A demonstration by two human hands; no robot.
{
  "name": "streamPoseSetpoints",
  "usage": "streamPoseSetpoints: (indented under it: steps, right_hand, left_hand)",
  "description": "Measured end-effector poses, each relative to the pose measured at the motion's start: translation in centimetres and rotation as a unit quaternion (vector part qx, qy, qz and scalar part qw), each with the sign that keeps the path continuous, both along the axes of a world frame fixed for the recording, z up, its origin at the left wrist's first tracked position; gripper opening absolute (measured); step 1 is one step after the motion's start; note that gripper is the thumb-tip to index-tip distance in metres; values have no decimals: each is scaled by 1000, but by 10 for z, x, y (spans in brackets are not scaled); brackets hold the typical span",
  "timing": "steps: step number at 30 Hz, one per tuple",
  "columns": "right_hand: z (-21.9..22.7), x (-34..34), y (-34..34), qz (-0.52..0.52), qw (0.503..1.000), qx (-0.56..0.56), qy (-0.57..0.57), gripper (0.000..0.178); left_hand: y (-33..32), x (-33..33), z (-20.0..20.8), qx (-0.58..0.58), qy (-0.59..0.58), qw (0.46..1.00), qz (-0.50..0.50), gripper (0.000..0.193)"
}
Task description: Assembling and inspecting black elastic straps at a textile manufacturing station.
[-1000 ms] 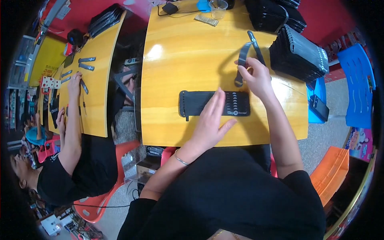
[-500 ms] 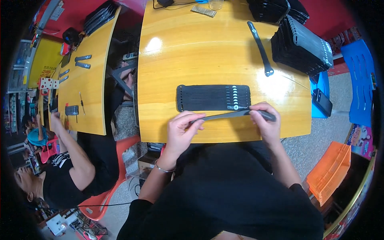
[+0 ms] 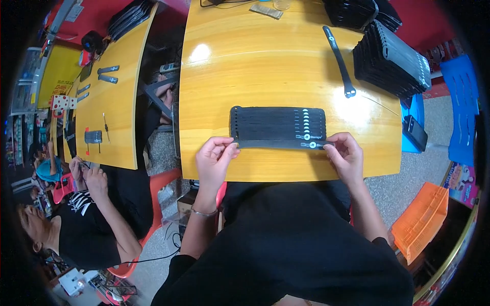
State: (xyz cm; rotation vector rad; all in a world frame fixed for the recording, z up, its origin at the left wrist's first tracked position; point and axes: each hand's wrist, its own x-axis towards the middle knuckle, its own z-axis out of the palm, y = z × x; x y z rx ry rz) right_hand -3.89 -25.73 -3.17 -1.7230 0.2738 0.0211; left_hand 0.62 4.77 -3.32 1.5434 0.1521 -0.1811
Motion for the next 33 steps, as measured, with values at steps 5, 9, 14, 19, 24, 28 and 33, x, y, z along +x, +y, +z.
streamPoseSetpoints:
  steps: [5,9,14,19,24,28,33]
  right_hand:
    - [0,1,4,-12,1000,17,8,15]
    - [-2,1,4,-5,1000,-9,0,15]
    - [-3,3,7,-15,1000,-9,2,12]
    - [-1,4,7,-26,999,-27,5,10]
    - [0,5,8,-16,999,-32,8,9]
    - [-4,6,8,-29,999,-38,-15,10]
    - [-2,6,8,-13,998,-56,5,10]
  left_hand:
    - [1,3,-2,19,-4,1000,-1,10]
    - [-3,7,-5,35,-13,999,17,10]
    - [-2,7,-15,34,-31,998,39,11]
    - [-5,8,-18,45,-40,997,48,10]
    - [-5,8,-21,56,-37,996,53,9]
    - [-6,10,-19,61,-32,996,53,10]
    - [-6,10,-18,75,-31,996,50,9]
